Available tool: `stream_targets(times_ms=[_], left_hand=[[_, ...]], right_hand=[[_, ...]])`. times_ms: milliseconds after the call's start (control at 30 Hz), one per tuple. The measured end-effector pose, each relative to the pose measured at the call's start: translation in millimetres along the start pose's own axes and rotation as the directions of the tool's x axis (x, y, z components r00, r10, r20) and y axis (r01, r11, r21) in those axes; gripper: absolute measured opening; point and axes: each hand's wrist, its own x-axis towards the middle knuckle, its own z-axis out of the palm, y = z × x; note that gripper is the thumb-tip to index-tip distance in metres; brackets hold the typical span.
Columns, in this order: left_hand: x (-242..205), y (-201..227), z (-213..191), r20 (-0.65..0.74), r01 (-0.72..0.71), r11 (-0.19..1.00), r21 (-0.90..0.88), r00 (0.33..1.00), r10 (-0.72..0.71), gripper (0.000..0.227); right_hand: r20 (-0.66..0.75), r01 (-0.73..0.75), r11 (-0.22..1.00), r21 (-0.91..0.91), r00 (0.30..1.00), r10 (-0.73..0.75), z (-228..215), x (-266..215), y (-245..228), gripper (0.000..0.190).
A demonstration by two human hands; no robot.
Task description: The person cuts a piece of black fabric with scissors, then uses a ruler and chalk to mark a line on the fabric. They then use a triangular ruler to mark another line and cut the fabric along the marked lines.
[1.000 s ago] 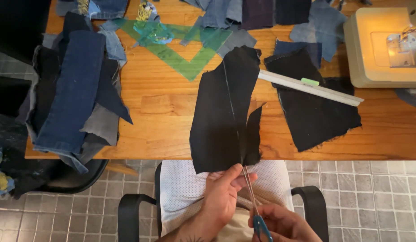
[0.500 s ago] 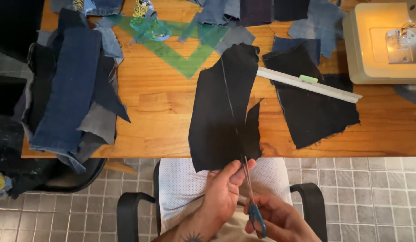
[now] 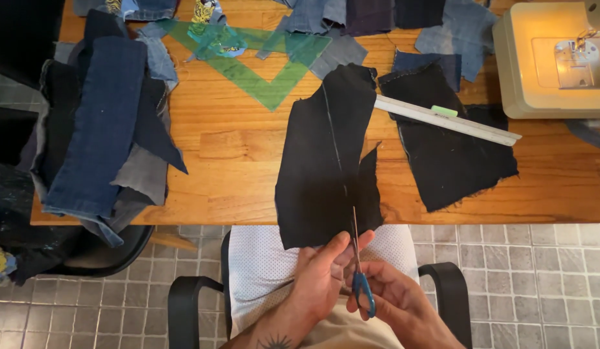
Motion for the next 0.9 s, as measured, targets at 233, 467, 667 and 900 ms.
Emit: stream_targets(times_ms=[233, 467, 667, 900], left_hand=[[5.9, -1.1, -2.9, 0.013, -0.038, 0.999, 0.0, 0.999, 0.038, 0.047], [3.7, 4.0, -6.1, 0.045, 0.042, 0.997, 0.069, 0.998, -0.045, 0.04], [8.6, -2.3, -14.1, 0.098, -0.026, 0.996, 0.08, 0.995, 0.018, 0.031], [13.8, -5.5, -24.5, 0.186, -0.047, 0.996, 0.069, 0.982, 0.033, 0.026]], right_hand=[[-0.045, -0.049, 0.996, -0.078, 0.998, 0.045, 6.7, -0.3, -15.6, 0.063], [-0.072, -0.083, 0.993, -0.08, 0.994, 0.077, 5.2, 0.4, -14.9, 0.058], [-0.052, -0.041, 0.999, -0.015, 0.998, 0.04, -3.4, 9.7, -7.1, 0.064], [-0.115, -0.043, 0.998, 0.041, 0.992, 0.048, -0.2, 12.4, -12.8, 0.056]])
